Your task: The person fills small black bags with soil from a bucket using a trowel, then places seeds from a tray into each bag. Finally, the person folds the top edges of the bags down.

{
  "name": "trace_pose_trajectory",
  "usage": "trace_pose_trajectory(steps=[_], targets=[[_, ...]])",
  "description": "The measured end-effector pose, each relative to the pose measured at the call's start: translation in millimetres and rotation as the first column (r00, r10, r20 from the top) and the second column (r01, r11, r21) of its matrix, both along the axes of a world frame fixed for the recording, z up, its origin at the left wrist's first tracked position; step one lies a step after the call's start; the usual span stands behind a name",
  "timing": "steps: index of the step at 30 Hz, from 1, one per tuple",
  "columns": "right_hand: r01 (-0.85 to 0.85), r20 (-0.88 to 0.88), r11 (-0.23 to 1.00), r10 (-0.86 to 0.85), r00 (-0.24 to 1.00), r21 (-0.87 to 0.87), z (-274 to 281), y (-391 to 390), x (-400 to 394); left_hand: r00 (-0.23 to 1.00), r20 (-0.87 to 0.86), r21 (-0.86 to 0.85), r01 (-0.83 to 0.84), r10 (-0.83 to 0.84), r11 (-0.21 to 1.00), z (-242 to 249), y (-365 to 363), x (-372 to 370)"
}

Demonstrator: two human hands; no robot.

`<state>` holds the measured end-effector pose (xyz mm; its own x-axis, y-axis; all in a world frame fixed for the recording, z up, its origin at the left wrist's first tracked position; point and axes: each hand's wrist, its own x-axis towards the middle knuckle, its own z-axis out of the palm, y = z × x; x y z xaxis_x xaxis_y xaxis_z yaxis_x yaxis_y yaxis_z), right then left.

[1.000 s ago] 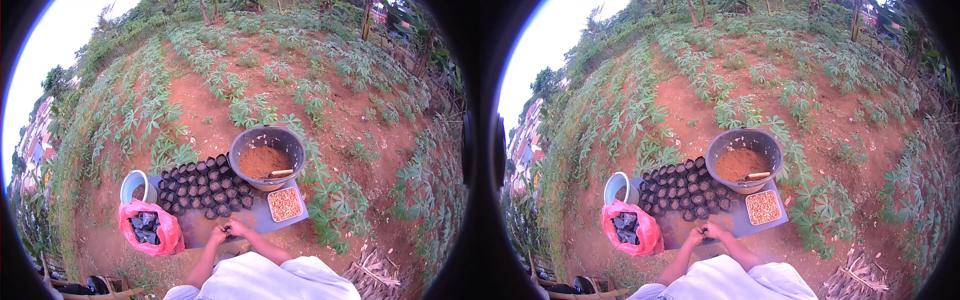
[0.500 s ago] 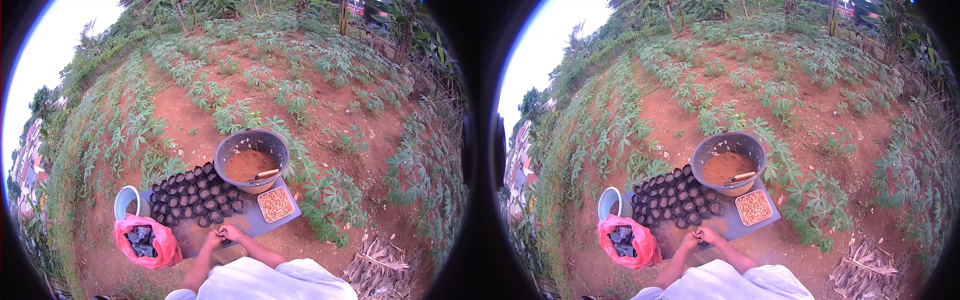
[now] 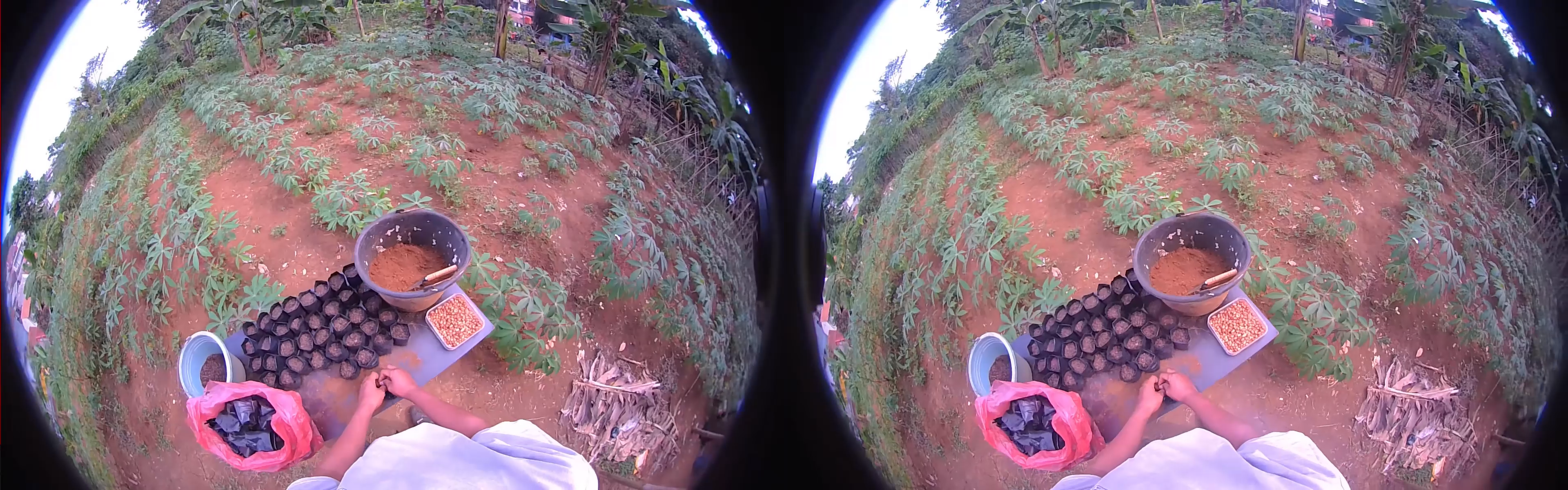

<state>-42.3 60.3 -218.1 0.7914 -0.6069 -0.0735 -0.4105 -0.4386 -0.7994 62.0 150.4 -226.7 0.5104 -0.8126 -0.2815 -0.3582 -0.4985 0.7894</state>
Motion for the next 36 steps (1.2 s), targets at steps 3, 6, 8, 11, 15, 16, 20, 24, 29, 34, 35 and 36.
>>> trace_pose_trajectory(steps=[3,6,8,11,15,16,20,24,29,34,35,36], targets=[[0.008,-0.045,0.992,-0.003,0.999,0.127,1.4,-1.0,-4.9,0.999,0.009,-0.008,0.049,-0.049,0.999,-2.3,-0.1,1.2],[-0.047,-0.148,0.999,0.048,0.988,0.012,12.5,-1.5,-8.1,0.996,0.035,-0.008,0.088,-0.087,0.996,0.3,-1.3,3.0],[-0.117,-0.142,0.987,0.101,0.985,-0.106,12.5,-3.1,-5.4,0.993,0.054,0.029,0.099,-0.1,0.995,4.1,-0.7,4.9],[-0.181,-0.14,0.959,0.153,0.978,-0.217,16.2,-6.4,-5.0,0.993,0.034,0.018,0.114,-0.115,0.993,3.1,-0.2,5.8],[-0.23,-0.164,0.947,0.196,0.967,-0.223,31.4,-6.5,-3.7,0.989,0.054,0.059,0.131,-0.134,0.99,19.3,3.6,2.7],[-0.238,-0.162,0.945,0.205,0.965,-0.225,30.5,-7.6,-2.8,0.99,0.057,0.059,0.122,-0.125,0.991,19.1,3.6,1.3],[-0.295,-0.127,0.902,0.267,0.955,-0.315,35.1,-8.4,-2.6,0.982,0.108,-0.016,0.16,-0.157,0.987,6.9,5.2,2.1],[-0.275,-0.075,0.871,0.268,0.96,-0.407,35.5,-5.7,-6.1,0.976,0.201,-0.078,0.103,-0.086,0.992,-14.3,7.0,-2.1],[-0.245,-0.079,0.884,0.234,0.969,-0.397,16.3,0.5,-13.5,0.982,0.17,-0.065,0.095,-0.083,0.993,11.9,11.0,-7.2],[-0.339,-0.219,0.908,0.288,0.932,-0.246,31.3,-4.1,-30.5,0.986,0.085,-0.002,0.141,-0.141,0.99,17.6,7.7,-3.0],[-0.374,-0.284,0.903,0.309,0.908,-0.213,31.0,-2.8,-34.7,0.99,0.078,-0.006,0.119,-0.119,0.993,16.9,8.8,-5.4],[-0.407,-0.349,0.896,0.329,0.877,-0.179,29.3,-4.4,-38.2,0.993,0.072,-0.012,0.097,-0.096,0.995,17.1,8.4,-7.4]])
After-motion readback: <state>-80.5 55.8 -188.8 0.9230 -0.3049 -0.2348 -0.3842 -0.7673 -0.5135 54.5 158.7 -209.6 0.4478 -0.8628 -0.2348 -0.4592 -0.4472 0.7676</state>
